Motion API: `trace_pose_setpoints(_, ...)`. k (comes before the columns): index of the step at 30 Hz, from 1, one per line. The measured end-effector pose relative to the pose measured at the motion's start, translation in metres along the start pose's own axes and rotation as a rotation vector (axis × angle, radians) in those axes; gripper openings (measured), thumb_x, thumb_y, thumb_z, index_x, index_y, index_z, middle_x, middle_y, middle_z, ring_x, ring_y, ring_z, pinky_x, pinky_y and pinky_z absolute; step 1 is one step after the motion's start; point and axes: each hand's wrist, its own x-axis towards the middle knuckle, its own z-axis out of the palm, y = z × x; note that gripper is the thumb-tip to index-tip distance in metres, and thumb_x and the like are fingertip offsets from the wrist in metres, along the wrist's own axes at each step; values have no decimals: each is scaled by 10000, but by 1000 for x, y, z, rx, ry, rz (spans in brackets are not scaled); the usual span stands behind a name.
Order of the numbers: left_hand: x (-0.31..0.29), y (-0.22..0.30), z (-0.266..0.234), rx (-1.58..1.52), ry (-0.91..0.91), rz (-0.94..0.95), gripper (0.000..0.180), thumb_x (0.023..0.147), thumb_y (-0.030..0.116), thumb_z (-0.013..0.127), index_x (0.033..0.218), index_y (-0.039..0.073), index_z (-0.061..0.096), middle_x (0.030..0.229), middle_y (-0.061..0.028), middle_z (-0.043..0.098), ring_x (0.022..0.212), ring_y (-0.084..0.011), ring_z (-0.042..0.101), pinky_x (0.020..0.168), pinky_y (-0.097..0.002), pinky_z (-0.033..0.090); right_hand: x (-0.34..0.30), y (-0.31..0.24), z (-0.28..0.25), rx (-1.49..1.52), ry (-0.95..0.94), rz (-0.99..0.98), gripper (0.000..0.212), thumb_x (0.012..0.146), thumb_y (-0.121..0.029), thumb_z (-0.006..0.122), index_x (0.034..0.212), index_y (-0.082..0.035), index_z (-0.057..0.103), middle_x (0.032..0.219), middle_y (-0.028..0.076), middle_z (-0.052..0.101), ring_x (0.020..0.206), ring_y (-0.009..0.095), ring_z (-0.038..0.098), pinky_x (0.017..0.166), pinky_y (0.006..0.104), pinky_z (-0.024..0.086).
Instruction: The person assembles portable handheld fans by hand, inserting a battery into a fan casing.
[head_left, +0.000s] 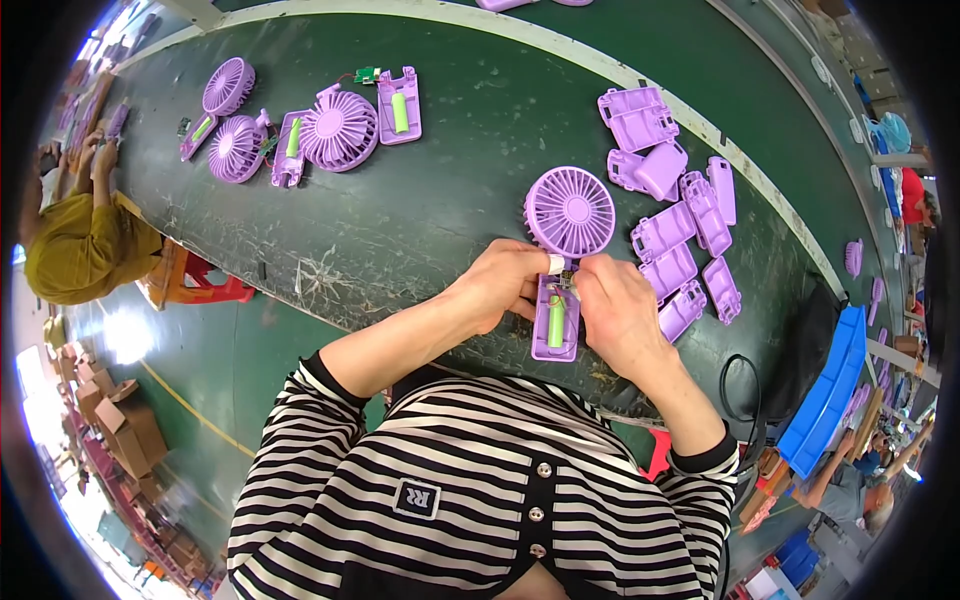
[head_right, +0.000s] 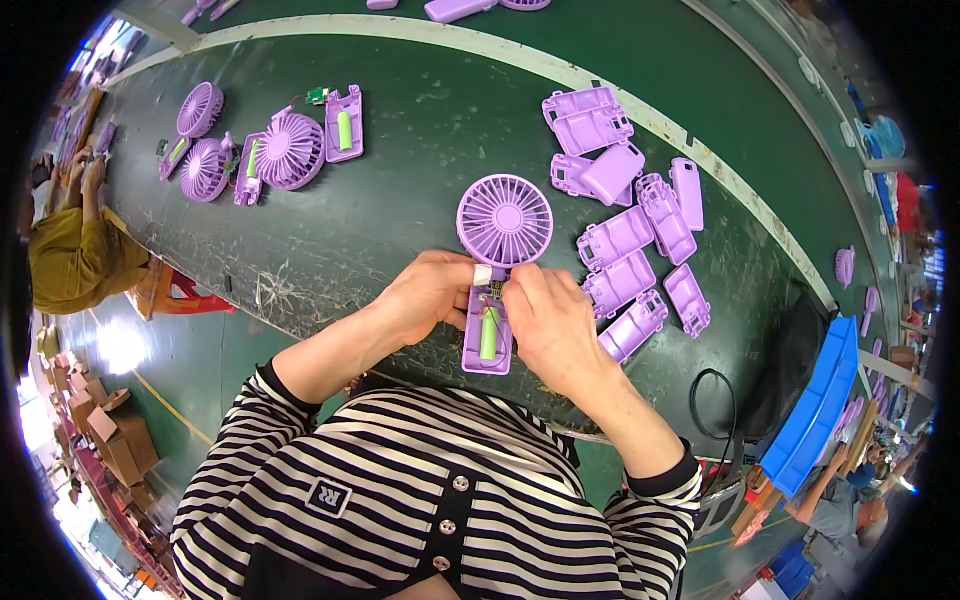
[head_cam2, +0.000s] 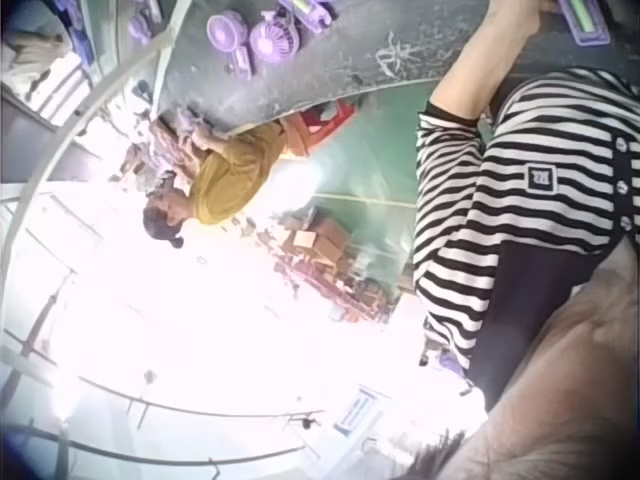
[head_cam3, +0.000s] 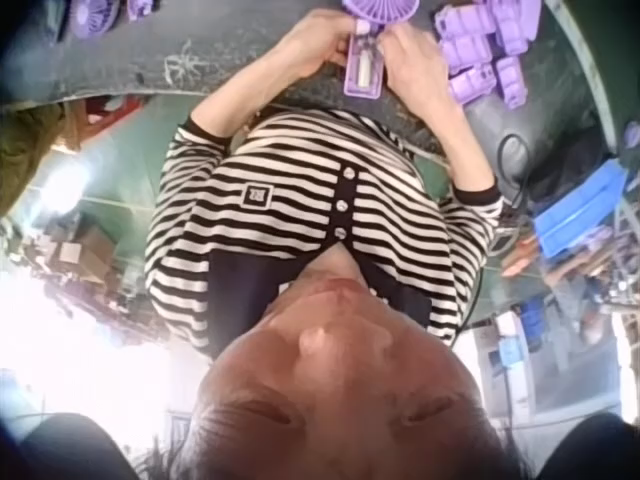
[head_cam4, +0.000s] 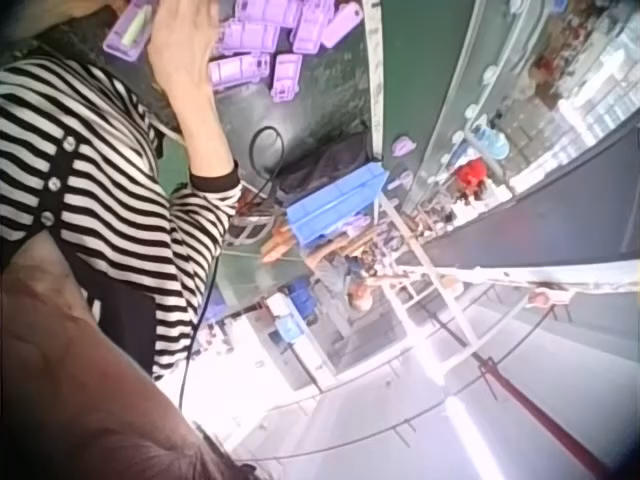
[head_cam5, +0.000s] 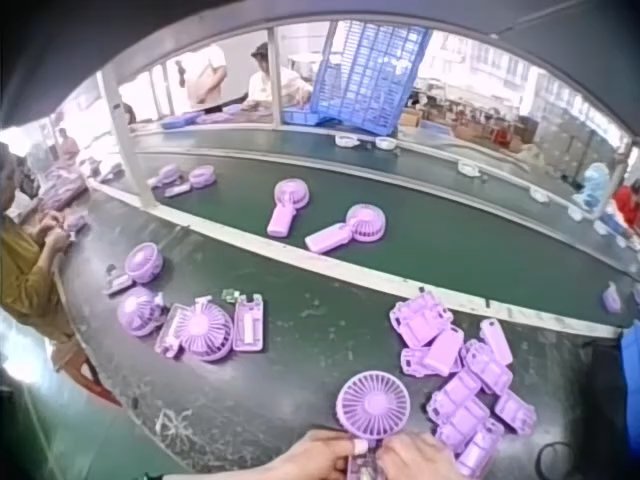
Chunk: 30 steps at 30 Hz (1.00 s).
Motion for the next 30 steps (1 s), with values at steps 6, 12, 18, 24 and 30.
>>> trace_pose_setpoints(6,-1,-2,-1,48,-17,13,263,825,161,550,988,-44,564,875,-113,607,756,-199,618,626,-334,519,-3,-1,2,-54,-82,-30,176,626,-5,557,796,19,517,863,123,495,757,282,527,668,373,441)
trace_pose_setpoints(12,1,-5,-5,69,-81,5,319,795,110,618,1058,-61,561,900,-111,614,763,-179,617,645,-315,530,-6,-1,6,-80,-89,-46,172,638,-28,552,800,23,519,859,127,496,771,278,535,742,389,441)
trace_pose_setpoints(18,4,-8,-4,88,-88,42,260,765,72,636,999,-32,595,841,-75,613,718,-155,600,616,-300,530,-5,1,9,-117,-40,-88,138,659,-48,547,774,23,521,776,116,461,709,242,520,831,405,418)
trace_pose_setpoints(24,4,-10,-3,132,-62,43,259,778,17,602,1030,-38,586,875,-94,633,740,-157,611,628,-279,518,-7,-1,8,-110,-62,-74,174,637,-50,537,795,20,513,812,126,486,732,262,532,817,404,418)
trace_pose_setpoints(30,4,-21,3,76,-61,98,203,786,37,594,983,-7,614,837,-55,630,711,-146,595,594,-302,513,-14,-6,6,-135,5,-27,159,651,-68,540,803,-24,520,764,90,457,706,229,521,775,379,397)
